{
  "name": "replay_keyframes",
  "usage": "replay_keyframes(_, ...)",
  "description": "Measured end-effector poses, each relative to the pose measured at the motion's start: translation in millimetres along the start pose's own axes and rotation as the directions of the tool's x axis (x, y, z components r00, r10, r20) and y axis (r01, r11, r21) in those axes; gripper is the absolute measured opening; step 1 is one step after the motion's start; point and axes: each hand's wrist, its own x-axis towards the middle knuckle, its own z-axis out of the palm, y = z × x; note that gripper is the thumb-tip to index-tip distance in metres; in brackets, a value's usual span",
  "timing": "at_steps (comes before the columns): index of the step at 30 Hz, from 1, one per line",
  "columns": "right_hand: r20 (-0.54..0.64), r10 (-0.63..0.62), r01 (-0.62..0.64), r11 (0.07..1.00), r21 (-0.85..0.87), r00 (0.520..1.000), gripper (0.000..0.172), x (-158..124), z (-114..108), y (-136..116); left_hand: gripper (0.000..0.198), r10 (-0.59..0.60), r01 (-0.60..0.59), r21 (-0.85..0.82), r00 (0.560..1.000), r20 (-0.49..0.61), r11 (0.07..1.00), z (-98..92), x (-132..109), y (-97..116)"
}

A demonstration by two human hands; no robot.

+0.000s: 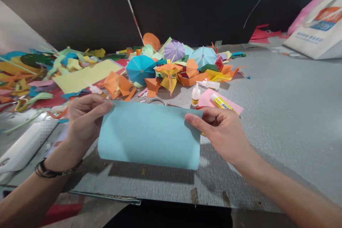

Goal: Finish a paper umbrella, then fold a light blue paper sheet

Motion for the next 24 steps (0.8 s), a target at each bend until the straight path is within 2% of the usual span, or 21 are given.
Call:
replay_keyframes(10, -0.005, 0.010, -0.010, 1.000, -0.002, 1.000, 0.042, -1, 0, 0, 0.025, -0.006, 0.006, -0.006, 1.000, 0.007, 1.000, -1.1, 0, -1)
replay_keyframes(15, 0.036, 0.027, -0.028, 0.999, 0.022, 0.999, 0.039, 1, 0, 0, 0.020, 0.014, -0.015, 0.037, 0.999, 0.035, 0.999, -7.3, 2, -6)
replay_keyframes(19, 0.092, 0.063, -0.065, 0.998, 0.019, 0.994, 0.039, 4, 2, 1, 0.020, -0.141, 0.110, 0.171, 0.972, 0.187, 0.979, -18.1, -6, -4)
replay_keyframes(22, 0.197, 0.108, -0.111, 0.994, 0.005, 0.974, 0.045, 6, 7, 6, 0.027, -0.291, 0.226, 0.275, 0.930, 0.226, 0.934, -29.4, -20, -2)
replay_keyframes(24, 0.269, 0.135, -0.134, 0.991, -0.024, 0.953, 0.048, 6, 13, 11, 0.028, -0.385, 0.293, 0.328, 0.886, 0.261, 0.898, -37.3, -29, -2)
